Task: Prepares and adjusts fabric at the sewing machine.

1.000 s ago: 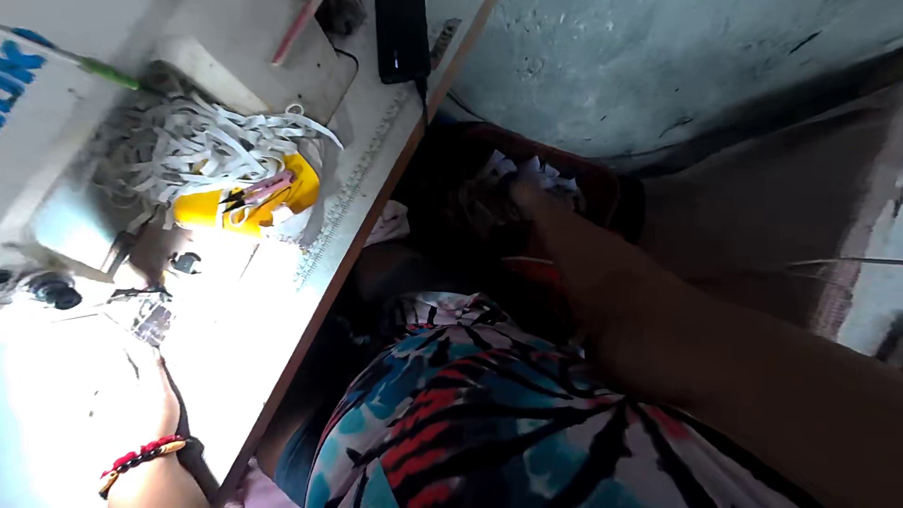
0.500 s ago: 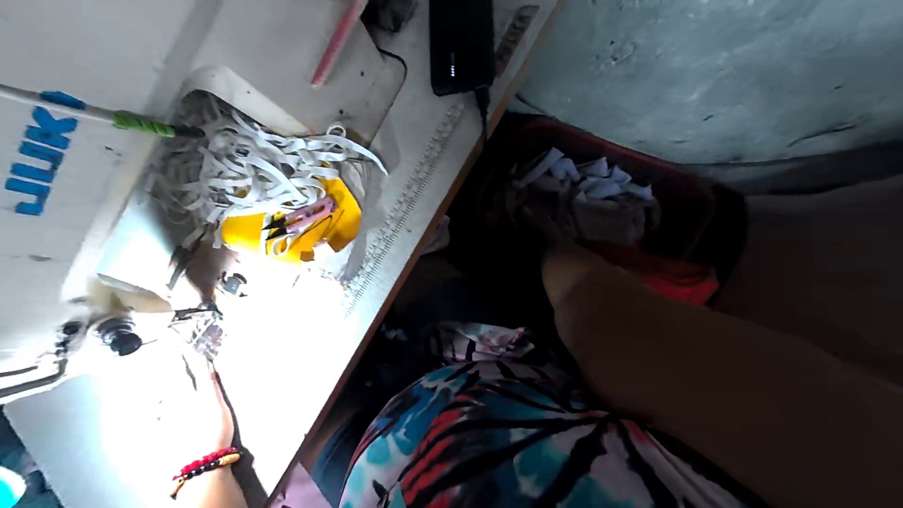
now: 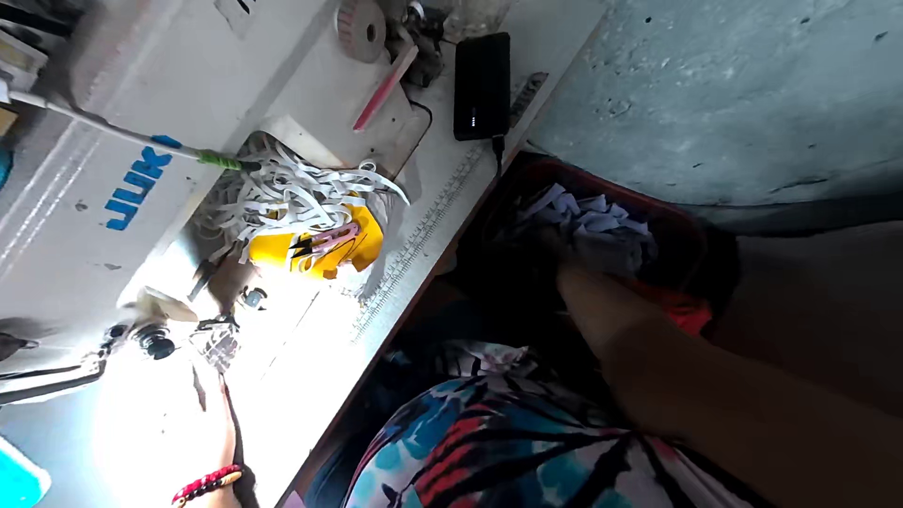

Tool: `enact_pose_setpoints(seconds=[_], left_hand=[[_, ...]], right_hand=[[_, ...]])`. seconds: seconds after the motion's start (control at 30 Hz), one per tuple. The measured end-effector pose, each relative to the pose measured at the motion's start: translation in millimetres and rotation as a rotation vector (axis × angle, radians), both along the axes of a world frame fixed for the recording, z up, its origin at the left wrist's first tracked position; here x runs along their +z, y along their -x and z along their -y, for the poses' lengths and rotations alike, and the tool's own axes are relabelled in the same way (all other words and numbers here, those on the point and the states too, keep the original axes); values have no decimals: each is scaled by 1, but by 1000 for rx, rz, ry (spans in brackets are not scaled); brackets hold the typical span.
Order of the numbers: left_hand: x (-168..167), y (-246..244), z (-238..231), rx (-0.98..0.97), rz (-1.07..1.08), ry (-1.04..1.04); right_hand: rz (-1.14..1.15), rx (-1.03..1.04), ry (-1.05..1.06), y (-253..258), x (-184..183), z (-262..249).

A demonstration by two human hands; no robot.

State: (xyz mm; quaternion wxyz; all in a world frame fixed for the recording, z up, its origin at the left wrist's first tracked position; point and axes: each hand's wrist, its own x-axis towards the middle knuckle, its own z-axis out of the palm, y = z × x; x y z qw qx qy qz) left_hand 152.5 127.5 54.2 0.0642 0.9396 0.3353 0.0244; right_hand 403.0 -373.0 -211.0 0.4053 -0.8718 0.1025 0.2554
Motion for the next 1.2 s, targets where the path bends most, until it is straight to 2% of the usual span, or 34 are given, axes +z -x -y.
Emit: enact_pose_setpoints(seconds=[0.03, 0.1, 0.17, 0.27, 0.37, 0.4, 0.47, 0.53, 0.6, 0.7, 0.77, 0.87, 0.97, 1.1, 1.2], left_hand=[[8, -4, 21, 72, 67, 60], [23, -4, 57, 170, 232, 219], [14, 18, 61, -7, 362, 297], [8, 32, 95, -473, 515, 398], [25, 21, 148, -752, 434, 691], [32, 16, 160, -815, 383, 786], [44, 10, 179, -888, 333, 941], [54, 13, 190, -818, 458, 1021], [65, 15, 187, -724, 607, 989], [87, 19, 169, -615, 785, 1022], [112, 28, 157, -559, 989, 1044], [161, 58, 142, -525, 1343, 980], [210, 95, 128, -468, 1588, 800], [248, 135, 99, -456, 1661, 496], [266, 164, 57, -365, 1662, 277]], right_hand=[[-92, -185, -164, 0, 30, -10], [-179, -389, -404, 13, 94, -26], [-157, -369, -590, 31, 144, -34], [1, -156, -791, 59, 211, -48], [226, 132, -1096, 90, 275, -71], [331, 272, -1159, 103, 293, -84], [549, 568, -1140, 132, 326, -116], [738, 831, -1020, 159, 346, -147], [905, 894, -922, 175, 353, -163], [1052, 776, -850, 173, 348, -160], [1074, 708, -745, 170, 329, -153], [950, 815, -574, 168, 293, -154], [791, 999, -407, 170, 262, -147], [525, 1003, -192, 164, 229, -126], [506, 916, 5, 142, 176, -95]])
